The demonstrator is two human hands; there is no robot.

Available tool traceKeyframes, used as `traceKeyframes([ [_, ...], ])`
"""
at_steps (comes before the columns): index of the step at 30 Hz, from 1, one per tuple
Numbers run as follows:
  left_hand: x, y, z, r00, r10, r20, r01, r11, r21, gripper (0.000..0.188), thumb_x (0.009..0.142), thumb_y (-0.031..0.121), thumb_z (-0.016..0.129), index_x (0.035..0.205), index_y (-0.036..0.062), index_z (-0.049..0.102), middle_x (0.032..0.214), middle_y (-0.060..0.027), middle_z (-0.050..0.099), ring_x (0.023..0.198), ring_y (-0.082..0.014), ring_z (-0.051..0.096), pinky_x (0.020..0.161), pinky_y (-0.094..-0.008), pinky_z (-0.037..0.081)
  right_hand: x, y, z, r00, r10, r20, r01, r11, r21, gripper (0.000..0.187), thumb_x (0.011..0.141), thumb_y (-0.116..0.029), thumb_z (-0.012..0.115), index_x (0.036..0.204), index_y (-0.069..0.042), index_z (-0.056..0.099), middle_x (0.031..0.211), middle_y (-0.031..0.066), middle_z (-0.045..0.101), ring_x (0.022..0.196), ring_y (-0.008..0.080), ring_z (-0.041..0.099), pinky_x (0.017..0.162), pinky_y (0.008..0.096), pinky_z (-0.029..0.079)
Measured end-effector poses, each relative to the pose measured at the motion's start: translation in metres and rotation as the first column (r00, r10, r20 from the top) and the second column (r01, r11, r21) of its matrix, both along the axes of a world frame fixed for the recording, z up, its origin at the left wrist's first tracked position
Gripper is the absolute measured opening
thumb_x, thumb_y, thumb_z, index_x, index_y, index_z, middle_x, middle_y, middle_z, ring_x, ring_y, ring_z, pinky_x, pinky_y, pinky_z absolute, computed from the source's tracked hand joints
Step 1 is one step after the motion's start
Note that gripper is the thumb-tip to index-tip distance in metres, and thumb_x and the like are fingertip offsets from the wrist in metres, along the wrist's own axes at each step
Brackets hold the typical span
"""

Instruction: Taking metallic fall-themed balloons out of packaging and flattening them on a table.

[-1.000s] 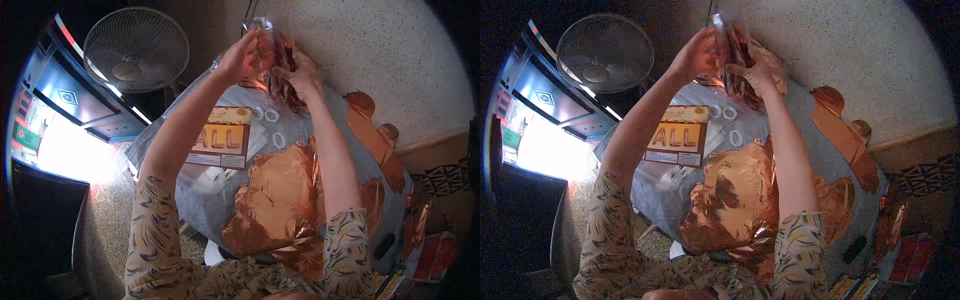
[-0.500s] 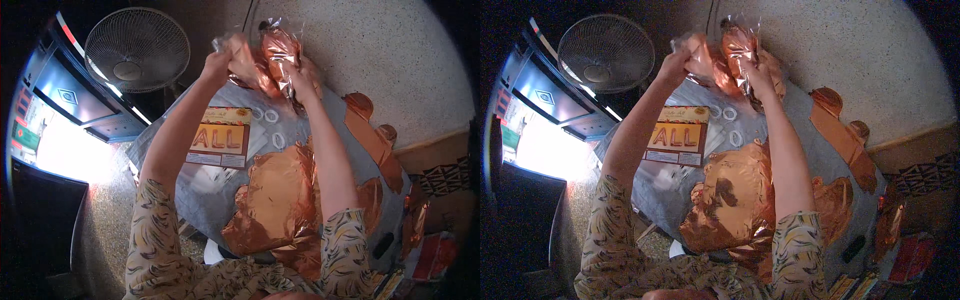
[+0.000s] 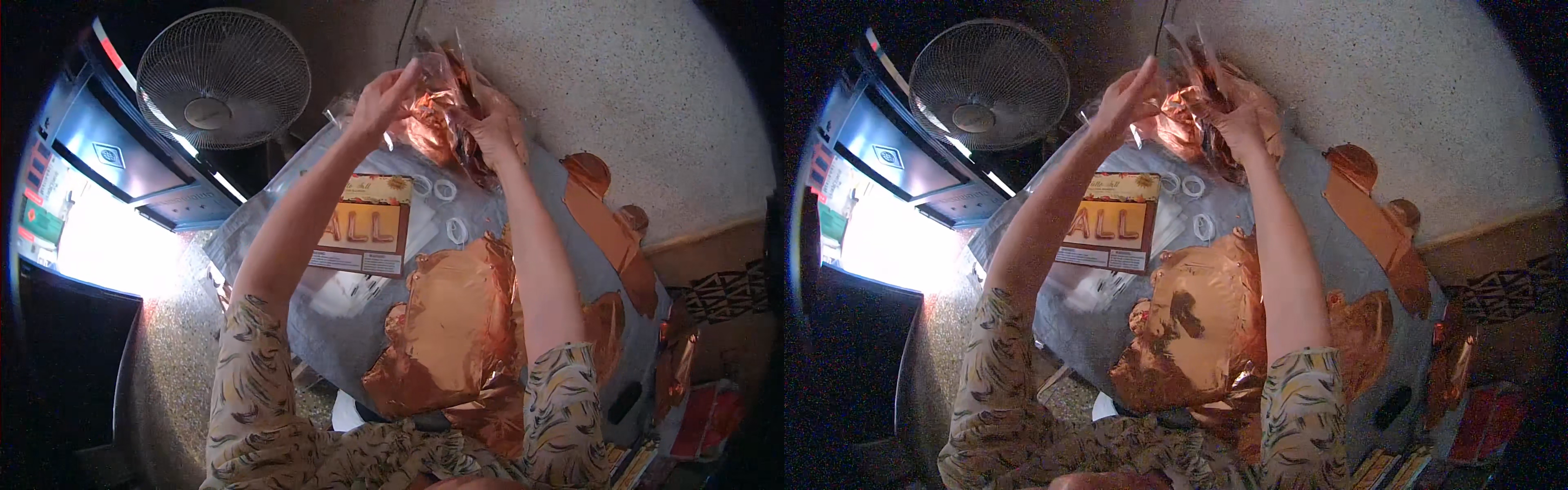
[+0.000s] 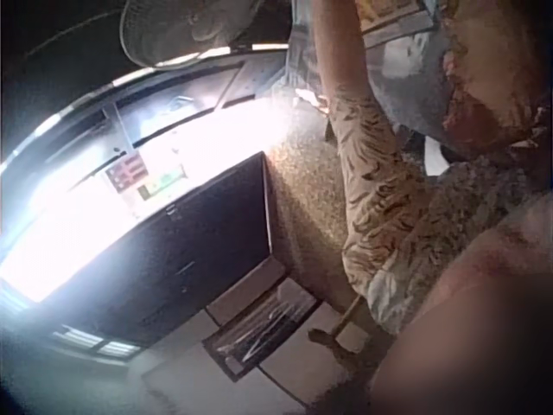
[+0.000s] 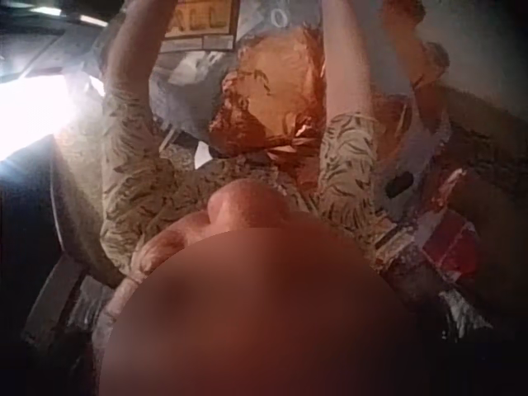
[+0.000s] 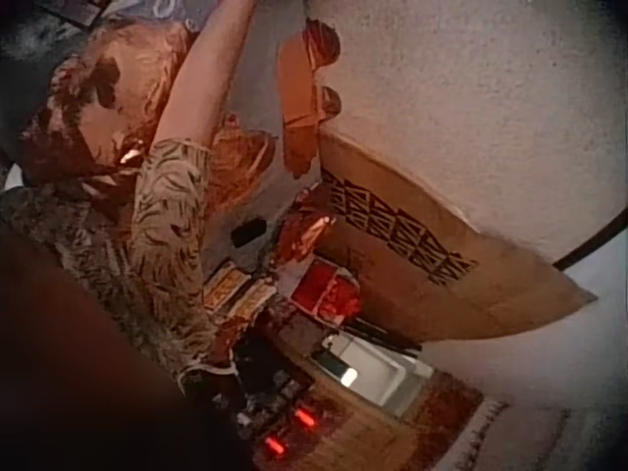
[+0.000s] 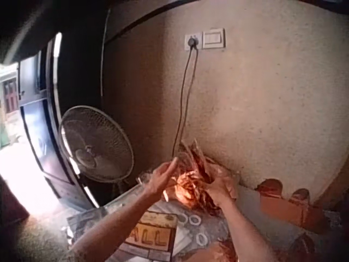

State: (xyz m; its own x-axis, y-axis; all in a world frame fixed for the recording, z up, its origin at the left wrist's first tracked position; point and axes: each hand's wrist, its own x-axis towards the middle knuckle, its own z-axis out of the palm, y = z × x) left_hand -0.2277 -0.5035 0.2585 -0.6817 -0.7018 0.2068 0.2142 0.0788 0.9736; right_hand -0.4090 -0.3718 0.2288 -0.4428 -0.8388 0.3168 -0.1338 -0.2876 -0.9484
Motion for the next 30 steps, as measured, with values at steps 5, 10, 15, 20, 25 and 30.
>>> traceKeyframes([
  [5, -0.001, 0.008, 0.031, 0.971, 0.170, 0.169, -0.129, 0.965, -0.227, 0.066, 0.090, 0.054, 0.074, 0.120, -0.0047, 0.064, 0.101, -0.0072, 0.068, 0.090, -0.0141, 0.064, 0.081, -0.0343, 0.056, -0.007, -0.004, 0.001, 0.995, 0.097, 0.024, -0.097, 0.995, -0.016, 0.071, 0.085, -0.027, 0.086, 0.143, -0.002, 0.055, 0.138, 0.0074, 0.061, 0.124, 0.0191, 0.058, 0.106, 0.0313, 0.045],
  [10, 0.012, -0.007, 0.005, 0.958, 0.277, 0.076, -0.263, 0.952, -0.155, 0.050, 0.084, 0.033, 0.086, 0.111, -0.0047, 0.067, 0.100, -0.0102, 0.073, 0.087, -0.0154, 0.069, 0.077, -0.0282, 0.054, 0.000, -0.008, -0.001, 0.990, 0.139, 0.003, -0.139, 0.989, 0.050, 0.071, 0.087, -0.028, 0.082, 0.144, 0.000, 0.050, 0.141, 0.0112, 0.057, 0.131, 0.0197, 0.052, 0.110, 0.0321, 0.042],
  [15, -0.004, 0.001, 0.010, 0.993, 0.111, -0.030, -0.113, 0.991, -0.072, 0.036, 0.088, 0.023, 0.083, 0.111, -0.0009, 0.068, 0.101, -0.0073, 0.072, 0.088, -0.0147, 0.069, 0.075, -0.0304, 0.057, -0.023, -0.005, -0.014, 0.946, -0.028, -0.322, 0.082, 0.984, 0.157, 0.048, 0.093, -0.018, 0.076, 0.134, -0.001, 0.060, 0.126, 0.0072, 0.065, 0.114, 0.0141, 0.059, 0.098, 0.0294, 0.047],
  [20, 0.018, -0.009, 0.005, 0.997, -0.065, -0.044, 0.064, 0.997, -0.032, 0.029, 0.086, 0.018, 0.084, 0.099, 0.0014, 0.066, 0.092, -0.0026, 0.069, 0.082, -0.0105, 0.065, 0.071, -0.0281, 0.055, -0.013, -0.009, -0.016, 0.948, -0.097, -0.304, 0.168, 0.961, 0.218, 0.030, 0.098, -0.018, 0.068, 0.122, 0.000, 0.067, 0.105, 0.0014, 0.071, 0.096, 0.0102, 0.061, 0.088, 0.0264, 0.048],
  [25, 0.019, -0.007, -0.012, 0.983, -0.183, -0.036, 0.174, 0.971, -0.166, 0.068, 0.084, -0.001, 0.079, 0.136, 0.0066, 0.037, 0.111, -0.0078, 0.063, 0.093, -0.0155, 0.065, 0.076, -0.0321, 0.060, -0.014, -0.009, -0.011, 0.967, -0.069, -0.247, 0.131, 0.960, 0.246, 0.024, 0.100, -0.020, 0.065, 0.116, -0.002, 0.070, 0.107, 0.0026, 0.070, 0.097, 0.0099, 0.060, 0.086, 0.0260, 0.048],
  [30, -0.003, 0.003, -0.011, 0.977, -0.115, -0.182, 0.111, 0.993, -0.031, 0.067, 0.083, -0.004, 0.075, 0.137, 0.0053, 0.037, 0.112, -0.0125, 0.064, 0.095, -0.0190, 0.067, 0.078, -0.0345, 0.061, -0.014, 0.001, -0.009, 0.993, -0.114, 0.016, 0.112, 0.991, 0.075, 0.024, 0.099, -0.022, 0.065, 0.115, -0.004, 0.067, 0.106, 0.0028, 0.068, 0.098, 0.0124, 0.061, 0.088, 0.0279, 0.049],
])
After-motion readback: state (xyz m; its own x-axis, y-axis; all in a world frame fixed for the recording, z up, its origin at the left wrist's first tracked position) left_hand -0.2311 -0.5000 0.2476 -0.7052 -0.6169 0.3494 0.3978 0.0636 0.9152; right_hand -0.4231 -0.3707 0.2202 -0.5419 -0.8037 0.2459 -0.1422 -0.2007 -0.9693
